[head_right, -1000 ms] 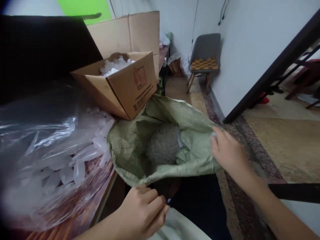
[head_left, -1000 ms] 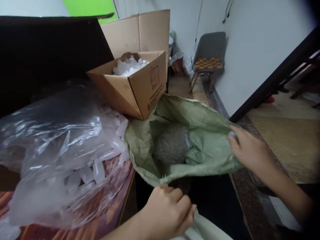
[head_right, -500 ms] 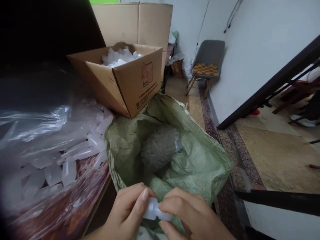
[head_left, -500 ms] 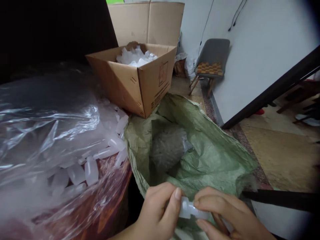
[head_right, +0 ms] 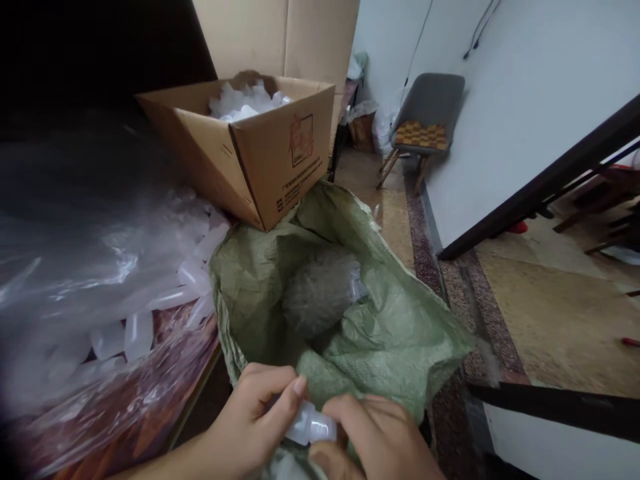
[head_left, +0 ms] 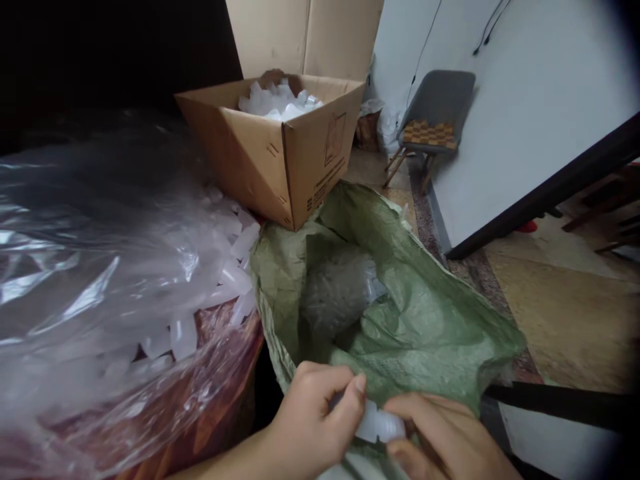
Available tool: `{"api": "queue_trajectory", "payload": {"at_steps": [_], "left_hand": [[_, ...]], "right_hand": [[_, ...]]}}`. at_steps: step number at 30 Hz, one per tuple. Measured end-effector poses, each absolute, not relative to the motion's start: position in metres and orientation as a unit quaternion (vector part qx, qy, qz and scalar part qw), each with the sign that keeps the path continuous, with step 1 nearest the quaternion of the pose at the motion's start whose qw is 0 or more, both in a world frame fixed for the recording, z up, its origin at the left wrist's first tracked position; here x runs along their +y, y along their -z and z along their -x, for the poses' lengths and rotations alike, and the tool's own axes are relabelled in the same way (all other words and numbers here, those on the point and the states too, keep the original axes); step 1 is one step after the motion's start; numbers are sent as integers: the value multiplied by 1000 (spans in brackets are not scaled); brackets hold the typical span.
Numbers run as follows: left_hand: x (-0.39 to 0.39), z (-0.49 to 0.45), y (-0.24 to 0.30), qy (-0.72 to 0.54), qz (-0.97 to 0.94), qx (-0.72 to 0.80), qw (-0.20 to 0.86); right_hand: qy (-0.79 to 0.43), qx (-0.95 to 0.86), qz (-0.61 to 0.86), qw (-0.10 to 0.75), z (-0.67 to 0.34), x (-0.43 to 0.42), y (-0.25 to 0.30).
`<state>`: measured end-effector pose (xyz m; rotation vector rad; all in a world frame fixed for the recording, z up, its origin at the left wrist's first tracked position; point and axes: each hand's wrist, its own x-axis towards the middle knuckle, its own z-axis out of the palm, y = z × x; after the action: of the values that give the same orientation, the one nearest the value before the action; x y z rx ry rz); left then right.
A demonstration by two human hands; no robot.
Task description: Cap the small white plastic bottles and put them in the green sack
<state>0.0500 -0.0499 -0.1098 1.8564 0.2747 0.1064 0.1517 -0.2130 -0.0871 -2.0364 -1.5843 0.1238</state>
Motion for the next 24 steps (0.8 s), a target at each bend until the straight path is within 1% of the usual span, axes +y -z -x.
{"api": "queue_trajectory", "payload": {"at_steps": [1, 2, 3, 4, 6, 7, 8, 10, 11, 14, 17, 19, 22, 24], "left_hand": [[-50, -49, 110, -64, -808, 111, 575], [-50, -49, 110, -76, -814, 108, 566], [-50, -48, 109, -83, -815, 108, 563], [-49, -48, 109, -86, -814, 111, 563], [-49, -48, 109, -89, -815, 111, 561], [-49, -48, 109, -92, -818, 109, 557], [-49, -48, 109, -93, -821, 108, 552], [-49, -48, 109, -94, -826, 113, 545], [-49, -48, 109, -94, -827, 116, 542], [-50, -47, 110, -88, -829, 112, 541], [-51, -47, 108, -80, -826, 120, 545], [-52, -47, 106, -77, -821, 130, 550], [-52, -47, 103, -66, -812, 136, 564], [-53, -46, 102, -61, -802, 148, 576]], "right_hand": [[-116, -555, 771, 288, -150, -213, 88], [-158, -534, 775, 299, -149, -214, 88], [-160, -528, 774, 310, -149, -216, 89], [-130, -536, 774, 312, -150, -218, 90], [0, -593, 751, 292, -154, -222, 91], [60, -629, 728, 266, -157, -224, 91], [92, -658, 709, 235, -161, -225, 90], [75, -683, 703, 184, -169, -225, 87], [49, -680, 710, 176, -172, -226, 85], [27, -685, 704, 186, -177, -228, 82], [24, -686, 708, 166, -176, -232, 86], [41, -680, 712, 172, -174, -231, 91], [100, -693, 683, 208, -169, -225, 101], [113, -676, 690, 231, -164, -219, 106]]}}
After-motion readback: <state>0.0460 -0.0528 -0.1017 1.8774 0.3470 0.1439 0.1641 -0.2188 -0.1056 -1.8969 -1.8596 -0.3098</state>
